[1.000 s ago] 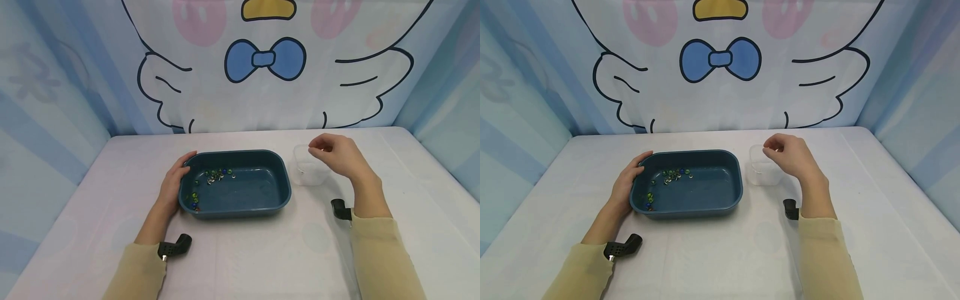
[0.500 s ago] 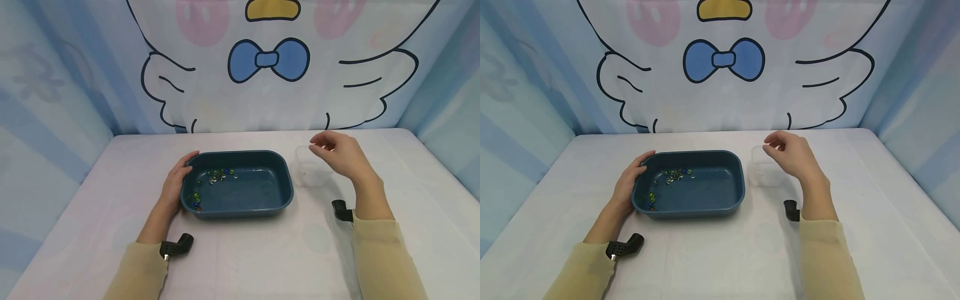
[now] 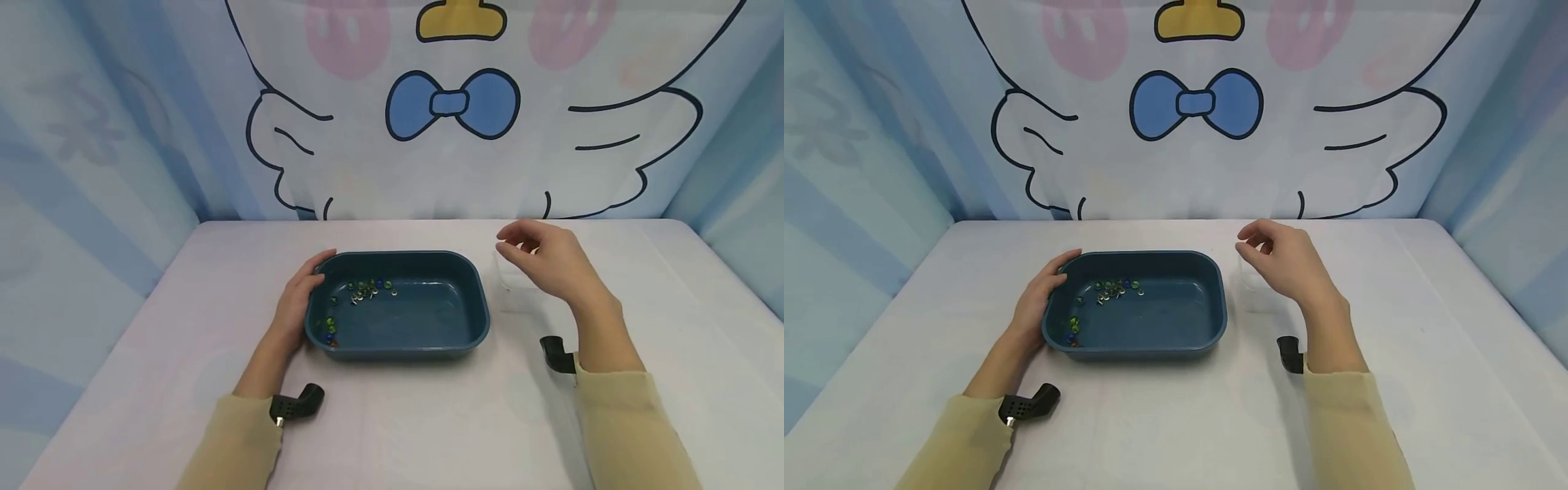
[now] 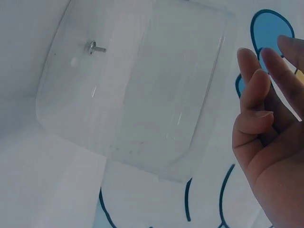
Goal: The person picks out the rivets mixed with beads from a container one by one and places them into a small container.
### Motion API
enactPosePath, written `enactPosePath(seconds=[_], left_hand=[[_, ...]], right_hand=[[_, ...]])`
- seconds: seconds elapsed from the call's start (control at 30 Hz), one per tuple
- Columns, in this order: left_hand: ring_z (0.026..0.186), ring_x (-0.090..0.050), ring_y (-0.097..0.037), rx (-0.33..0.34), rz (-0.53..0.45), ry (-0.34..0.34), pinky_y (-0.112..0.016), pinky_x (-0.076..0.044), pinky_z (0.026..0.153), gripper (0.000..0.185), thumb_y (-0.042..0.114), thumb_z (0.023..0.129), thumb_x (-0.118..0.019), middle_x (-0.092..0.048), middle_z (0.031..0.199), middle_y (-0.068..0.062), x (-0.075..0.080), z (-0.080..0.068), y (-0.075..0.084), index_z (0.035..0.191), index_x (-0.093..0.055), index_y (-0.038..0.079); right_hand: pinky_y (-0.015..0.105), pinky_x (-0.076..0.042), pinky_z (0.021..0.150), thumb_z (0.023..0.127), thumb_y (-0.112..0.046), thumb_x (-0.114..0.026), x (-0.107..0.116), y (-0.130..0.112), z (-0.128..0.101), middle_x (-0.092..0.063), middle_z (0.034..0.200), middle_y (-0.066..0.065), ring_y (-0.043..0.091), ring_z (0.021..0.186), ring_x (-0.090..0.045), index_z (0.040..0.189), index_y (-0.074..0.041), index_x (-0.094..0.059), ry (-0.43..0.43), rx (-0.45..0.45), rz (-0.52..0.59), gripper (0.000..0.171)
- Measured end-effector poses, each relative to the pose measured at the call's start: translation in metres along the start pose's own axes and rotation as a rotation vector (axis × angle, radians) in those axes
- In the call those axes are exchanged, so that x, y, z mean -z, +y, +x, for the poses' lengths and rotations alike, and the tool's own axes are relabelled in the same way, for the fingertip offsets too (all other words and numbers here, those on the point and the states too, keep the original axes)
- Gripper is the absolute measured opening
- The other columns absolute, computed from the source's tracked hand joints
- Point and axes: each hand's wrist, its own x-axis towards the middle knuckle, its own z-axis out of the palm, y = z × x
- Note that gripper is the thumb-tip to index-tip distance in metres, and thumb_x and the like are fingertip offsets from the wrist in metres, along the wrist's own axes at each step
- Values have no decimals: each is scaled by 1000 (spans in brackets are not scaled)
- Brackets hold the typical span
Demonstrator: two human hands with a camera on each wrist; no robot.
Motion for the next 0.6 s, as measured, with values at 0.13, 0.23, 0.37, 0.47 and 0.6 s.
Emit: enactPosePath(seconds=[0.13, 0.23, 0.37, 0.47, 0.6], left_hand=[[144, -33, -22, 5, -19, -7, -42, -24, 117, 50, 10, 104, -31, -39, 157, -8, -2, 0, 1, 153, -43, 10], [144, -33, -22, 7, -24, -11, -42, -24, 117, 50, 11, 104, -31, -39, 156, -8, -3, 0, 0, 153, -43, 10], [144, -33, -21, 5, -17, -1, -41, -24, 117, 50, 11, 104, -32, -40, 156, -7, -3, 1, 1, 152, -45, 11], [144, -33, -20, 8, -6, 2, -41, -24, 117, 50, 11, 104, -31, -41, 156, -6, -2, 0, 1, 152, -45, 11], [144, -33, -21, 2, 3, 6, -42, -24, 117, 50, 11, 104, -31, -40, 156, -7, 0, -1, 0, 152, -45, 11]], right_hand=[[39, -45, 67, 99, -23, -64, -2, -4, 0, -66, 96, 8, 24, 86, -55, 114, -7, -69, 6, 28, -3, 23], [39, -44, 69, 99, -23, -65, -3, -6, -1, -68, 99, 8, 24, 88, -56, 115, -7, -70, 22, 47, -2, 24], [39, -43, 69, 99, -24, -65, -5, -12, 0, -69, 100, 8, 23, 89, -55, 116, -7, -70, 32, 67, 7, 25], [38, -43, 67, 98, -23, -66, -7, -16, 2, -68, 98, 6, 22, 87, -54, 115, -9, -70, 43, 78, 11, 22], [38, -43, 66, 98, -22, -66, -10, -23, 5, -67, 94, 5, 22, 85, -54, 114, -10, -71, 33, 94, 15, 21]])
